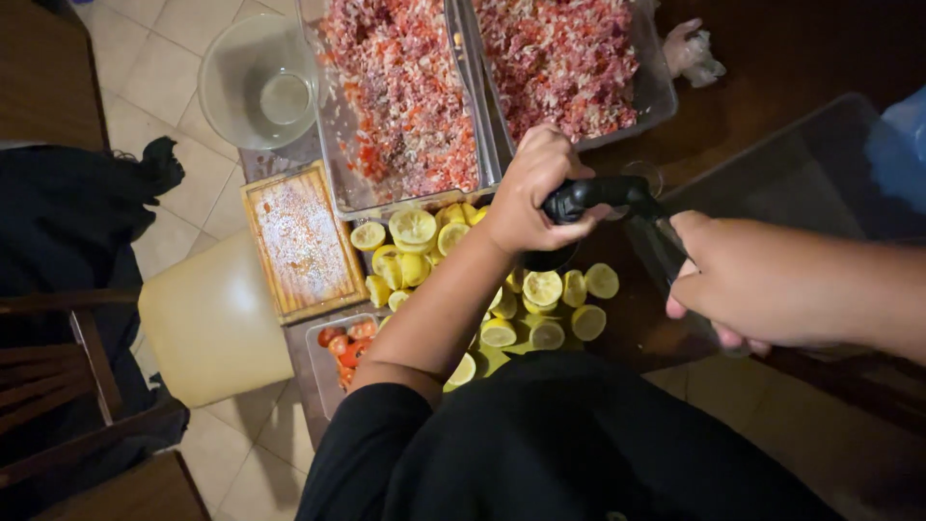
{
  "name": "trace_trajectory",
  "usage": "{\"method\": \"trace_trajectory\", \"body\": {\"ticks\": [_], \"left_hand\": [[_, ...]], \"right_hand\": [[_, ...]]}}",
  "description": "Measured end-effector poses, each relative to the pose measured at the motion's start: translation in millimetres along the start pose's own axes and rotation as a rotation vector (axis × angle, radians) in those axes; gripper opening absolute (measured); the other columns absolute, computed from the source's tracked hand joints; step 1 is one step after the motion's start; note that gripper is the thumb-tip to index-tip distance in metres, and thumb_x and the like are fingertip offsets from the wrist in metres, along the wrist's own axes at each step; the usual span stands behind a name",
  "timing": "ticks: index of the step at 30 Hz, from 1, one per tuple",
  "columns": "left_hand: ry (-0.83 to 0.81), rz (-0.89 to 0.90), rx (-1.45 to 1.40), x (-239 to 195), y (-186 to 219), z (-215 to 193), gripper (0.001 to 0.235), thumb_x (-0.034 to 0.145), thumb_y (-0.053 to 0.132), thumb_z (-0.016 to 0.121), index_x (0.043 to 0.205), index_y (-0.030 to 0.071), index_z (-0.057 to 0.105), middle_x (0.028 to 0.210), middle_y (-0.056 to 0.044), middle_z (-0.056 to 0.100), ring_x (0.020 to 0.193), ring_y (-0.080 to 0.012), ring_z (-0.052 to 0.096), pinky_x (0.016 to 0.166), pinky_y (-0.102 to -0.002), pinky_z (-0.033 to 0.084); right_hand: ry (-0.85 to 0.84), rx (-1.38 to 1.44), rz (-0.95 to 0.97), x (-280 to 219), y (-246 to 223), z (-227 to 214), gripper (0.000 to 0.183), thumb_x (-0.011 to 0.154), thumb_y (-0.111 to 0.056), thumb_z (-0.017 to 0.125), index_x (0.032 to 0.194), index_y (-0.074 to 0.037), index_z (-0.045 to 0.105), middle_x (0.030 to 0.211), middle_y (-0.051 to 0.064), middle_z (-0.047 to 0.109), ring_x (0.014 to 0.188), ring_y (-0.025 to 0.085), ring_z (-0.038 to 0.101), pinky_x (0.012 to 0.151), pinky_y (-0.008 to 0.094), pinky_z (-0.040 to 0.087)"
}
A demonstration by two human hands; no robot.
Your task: Cutting lemons, extracting juice with a manual press, and bagging the pieces.
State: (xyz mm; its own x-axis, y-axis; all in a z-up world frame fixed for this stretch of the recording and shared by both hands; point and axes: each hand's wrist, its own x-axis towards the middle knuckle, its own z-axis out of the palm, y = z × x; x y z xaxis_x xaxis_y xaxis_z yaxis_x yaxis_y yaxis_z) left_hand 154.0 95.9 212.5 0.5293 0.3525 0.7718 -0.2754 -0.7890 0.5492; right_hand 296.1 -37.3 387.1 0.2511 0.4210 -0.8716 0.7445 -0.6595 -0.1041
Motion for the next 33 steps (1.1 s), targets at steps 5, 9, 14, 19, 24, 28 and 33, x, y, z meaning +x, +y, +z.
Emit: {"method": "trace_trajectory", "body": {"ticks": [5, 9, 14, 19, 24, 28, 33], "left_hand": [[0.026, 0.009, 0.012, -0.3, -2.0, 4.4, 0.032, 0.086, 0.033, 0.076, 0.093, 0.008, 0.058, 0.080, -0.006, 0.053, 0.074, -0.0296, 0.051, 0.083, -0.044, 0.037], [0.030, -0.025, -0.031, -2.9, -1.9, 6.6, 0.031, 0.084, 0.034, 0.074, 0.092, 0.009, 0.059, 0.079, -0.006, 0.053, 0.073, -0.0293, 0.053, 0.088, -0.046, 0.037], [0.251, 0.019, -0.080, -11.5, -13.5, 21.8, 0.039, 0.075, 0.040, 0.086, 0.089, 0.008, 0.069, 0.078, -0.011, 0.062, 0.072, -0.0350, 0.057, 0.085, -0.053, 0.048], [0.204, 0.026, -0.082, -13.7, -16.7, 19.2, 0.040, 0.075, 0.040, 0.087, 0.091, 0.008, 0.068, 0.078, -0.011, 0.061, 0.073, -0.0349, 0.057, 0.082, -0.052, 0.048], [-0.025, 0.033, -0.123, 4.9, -11.0, -6.4, 0.056, 0.073, 0.054, 0.087, 0.098, 0.007, 0.069, 0.080, -0.014, 0.061, 0.072, -0.0384, 0.059, 0.078, -0.054, 0.050], [-0.056, 0.063, -0.116, 10.3, -13.4, -7.6, 0.055, 0.073, 0.054, 0.087, 0.090, 0.006, 0.066, 0.083, -0.013, 0.063, 0.076, -0.0383, 0.062, 0.075, -0.051, 0.050], [-0.011, 0.016, -0.058, -2.0, -17.7, 8.4, 0.047, 0.072, 0.048, 0.084, 0.078, 0.008, 0.059, 0.074, -0.012, 0.052, 0.068, -0.0368, 0.053, 0.070, -0.048, 0.046]], "right_hand": [[0.153, 0.109, 0.035, 10.9, 12.2, 22.3, 0.028, 0.087, -0.013, 0.050, 0.112, -0.016, 0.062, 0.069, 0.013, 0.074, 0.046, 0.028, 0.058, 0.046, 0.041, 0.041], [0.385, 0.280, -0.222, 59.8, 61.0, 89.6, 0.058, 0.084, -0.012, 0.059, 0.140, -0.016, 0.048, 0.075, 0.005, 0.073, 0.063, 0.026, 0.068, 0.062, 0.040, 0.049], [0.773, 0.529, -0.680, 170.3, 86.2, 171.5, 0.039, 0.087, -0.002, 0.060, 0.125, -0.005, 0.052, 0.071, 0.007, 0.065, 0.065, 0.026, 0.066, 0.064, 0.033, 0.054], [0.815, 0.672, -0.841, 173.0, 70.8, 171.8, 0.016, 0.088, 0.002, 0.060, 0.101, -0.004, 0.054, 0.066, 0.005, 0.068, 0.059, 0.020, 0.066, 0.066, 0.031, 0.055], [0.166, 1.061, -0.399, 152.5, 52.8, 149.3, 0.035, 0.093, -0.022, 0.067, 0.070, 0.003, 0.060, 0.038, 0.012, 0.045, 0.028, 0.020, 0.046, 0.036, 0.027, 0.033], [0.294, 0.932, -0.418, 147.3, 48.0, 143.4, 0.036, 0.092, -0.021, 0.069, 0.063, -0.002, 0.060, 0.032, 0.011, 0.046, 0.027, 0.022, 0.050, 0.036, 0.027, 0.033], [0.471, 0.813, -0.337, 187.7, 75.2, 169.9, 0.036, 0.087, -0.026, 0.069, 0.059, -0.010, 0.056, 0.035, 0.009, 0.051, 0.035, 0.022, 0.060, 0.038, 0.026, 0.044]]}}
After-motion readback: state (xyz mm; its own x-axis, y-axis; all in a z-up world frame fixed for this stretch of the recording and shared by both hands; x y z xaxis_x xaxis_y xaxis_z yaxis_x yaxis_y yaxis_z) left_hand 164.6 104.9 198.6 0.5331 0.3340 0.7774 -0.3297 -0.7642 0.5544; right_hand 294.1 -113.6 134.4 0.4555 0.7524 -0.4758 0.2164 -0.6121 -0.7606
